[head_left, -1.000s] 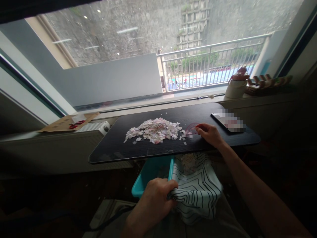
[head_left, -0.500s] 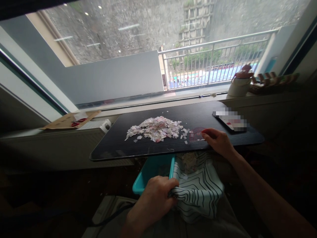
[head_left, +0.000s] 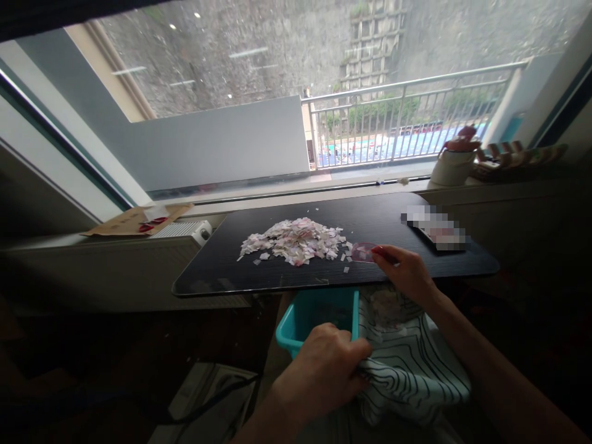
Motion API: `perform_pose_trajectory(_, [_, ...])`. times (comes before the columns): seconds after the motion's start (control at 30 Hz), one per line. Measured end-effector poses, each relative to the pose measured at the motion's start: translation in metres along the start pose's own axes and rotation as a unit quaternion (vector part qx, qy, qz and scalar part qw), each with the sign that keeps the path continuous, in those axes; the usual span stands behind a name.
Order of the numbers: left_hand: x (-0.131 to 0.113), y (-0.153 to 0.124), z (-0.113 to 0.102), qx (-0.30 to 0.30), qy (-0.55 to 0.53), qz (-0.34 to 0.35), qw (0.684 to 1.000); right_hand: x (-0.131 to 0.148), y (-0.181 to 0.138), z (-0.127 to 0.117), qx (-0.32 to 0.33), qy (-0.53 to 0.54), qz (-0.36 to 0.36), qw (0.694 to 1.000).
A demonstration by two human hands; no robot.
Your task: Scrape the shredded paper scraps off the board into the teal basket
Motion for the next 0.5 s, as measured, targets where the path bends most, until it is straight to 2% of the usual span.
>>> perform_pose_trajectory(0.13, [-0.01,0.008,-0.003,0.002,0.039,0.037,0.999,-0.003,0.0,0.0,0.047,0.011,-0.027,0.998])
perform_pose_trajectory(0.33, [-0.021,0.013,-0.005,0.012,0.067,0.072,0.995,-0.001,0.011,-0.004,0.058,-0.019,-0.053,0.997])
perform_pose_trajectory(0.5, [-0.026,0.018,-0.007,0.006,0.066,0.089,0.994,-0.001,0.012,-0.002,0.115,0.005,-0.046,0.992])
Point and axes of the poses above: each hand's wrist, its own y-axis towards the middle knuckle, its own z-axis out of the palm, x = y × z, the point moved 3 cm from there along y, towards the middle knuckle, and after that the axes turned 4 degrees about -y, right-handed, at the moved point
